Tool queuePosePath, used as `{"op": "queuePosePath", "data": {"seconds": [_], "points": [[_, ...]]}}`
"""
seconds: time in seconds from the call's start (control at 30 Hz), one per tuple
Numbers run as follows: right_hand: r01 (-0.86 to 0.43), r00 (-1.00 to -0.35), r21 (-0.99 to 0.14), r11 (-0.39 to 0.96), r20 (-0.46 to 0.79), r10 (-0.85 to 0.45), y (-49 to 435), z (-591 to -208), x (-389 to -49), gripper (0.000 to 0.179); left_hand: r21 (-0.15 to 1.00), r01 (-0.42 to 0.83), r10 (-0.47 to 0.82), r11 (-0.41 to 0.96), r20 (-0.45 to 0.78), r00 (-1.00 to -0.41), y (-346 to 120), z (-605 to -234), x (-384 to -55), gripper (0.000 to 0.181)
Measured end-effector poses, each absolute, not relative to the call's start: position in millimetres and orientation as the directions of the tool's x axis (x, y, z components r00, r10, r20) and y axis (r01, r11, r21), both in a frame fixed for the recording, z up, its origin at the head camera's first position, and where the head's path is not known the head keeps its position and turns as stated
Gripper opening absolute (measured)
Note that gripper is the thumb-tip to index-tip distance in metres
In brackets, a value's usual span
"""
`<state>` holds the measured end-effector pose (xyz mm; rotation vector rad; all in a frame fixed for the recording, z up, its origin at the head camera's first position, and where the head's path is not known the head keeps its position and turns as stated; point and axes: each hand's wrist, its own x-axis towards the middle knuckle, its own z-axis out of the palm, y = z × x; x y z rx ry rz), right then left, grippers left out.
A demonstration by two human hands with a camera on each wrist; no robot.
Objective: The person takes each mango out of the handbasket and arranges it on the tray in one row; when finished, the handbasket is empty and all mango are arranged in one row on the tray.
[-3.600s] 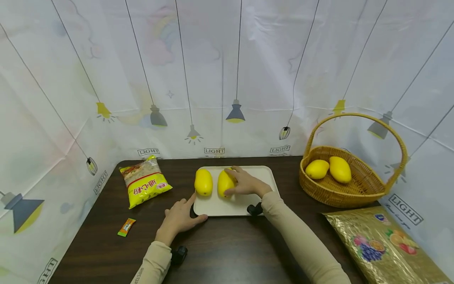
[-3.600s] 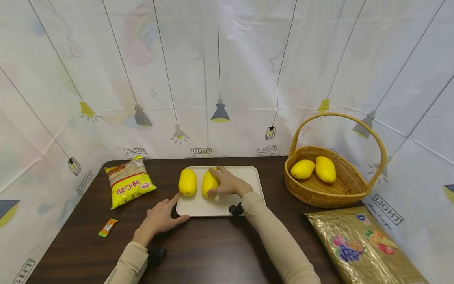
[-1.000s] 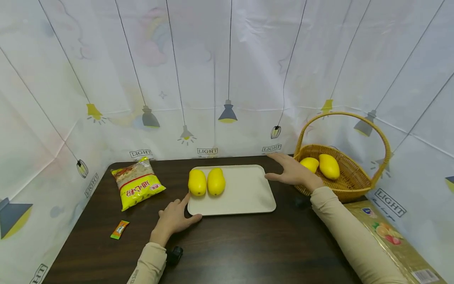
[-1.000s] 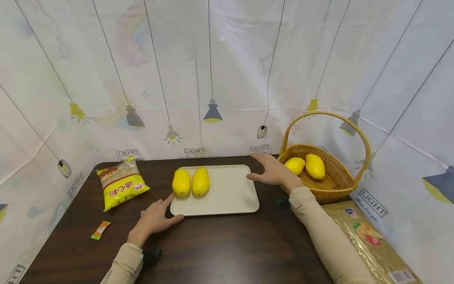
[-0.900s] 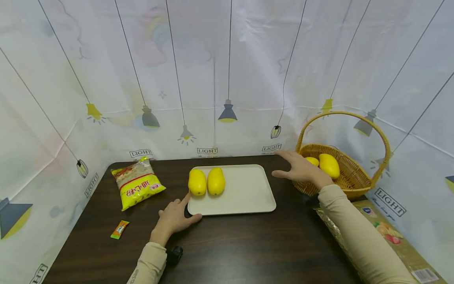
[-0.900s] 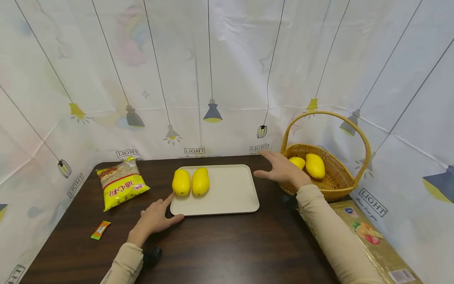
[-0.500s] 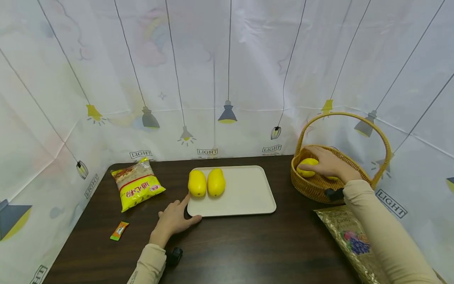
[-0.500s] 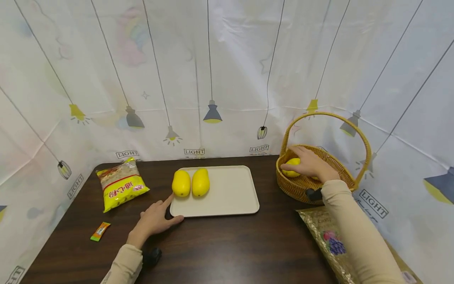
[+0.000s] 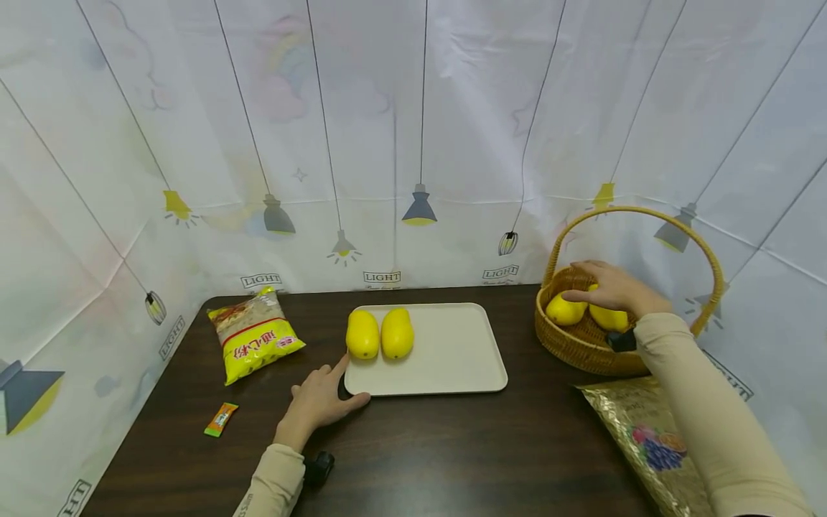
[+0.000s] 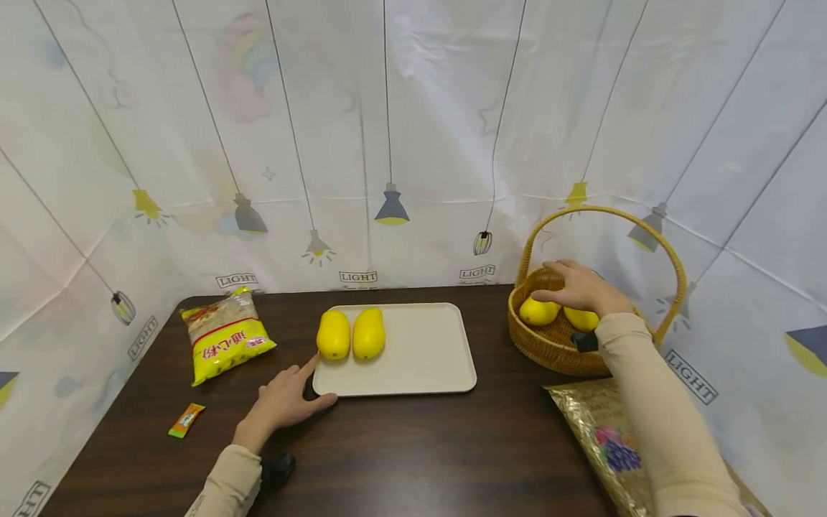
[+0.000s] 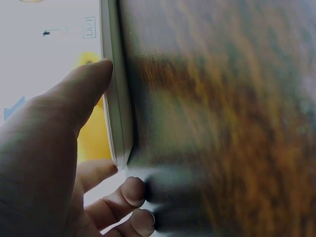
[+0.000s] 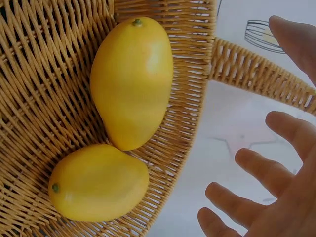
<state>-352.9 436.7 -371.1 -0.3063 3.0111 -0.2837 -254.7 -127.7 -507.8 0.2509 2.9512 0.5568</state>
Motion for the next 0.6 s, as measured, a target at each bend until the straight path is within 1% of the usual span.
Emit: {"op": "queuePosePath", "data": {"seconds": [0.2,0.37,0.6], "points": [[-0.211,-0.971,-0.172,0.962,-0.08,-0.227,437.2,-376.9,-361.6,0.091,0.367,0.144,0.19,0.919,-0.093,-0.977,-127.5,-508.0,-255.3,0.098],[-0.219,-0.967,-0.193,0.956,-0.091,-0.239,436.7,-381.2,-365.3,0.09,0.373,0.142,0.186,0.917,-0.085,-0.979,-127.2,-505.4,-254.1,0.097],[-0.194,-0.962,-0.244,0.95,-0.14,-0.232,441.4,-394.6,-371.3,0.095,0.383,0.139,0.185,0.913,-0.086,-0.979,-127.6,-502.5,-253.1,0.096]]}}
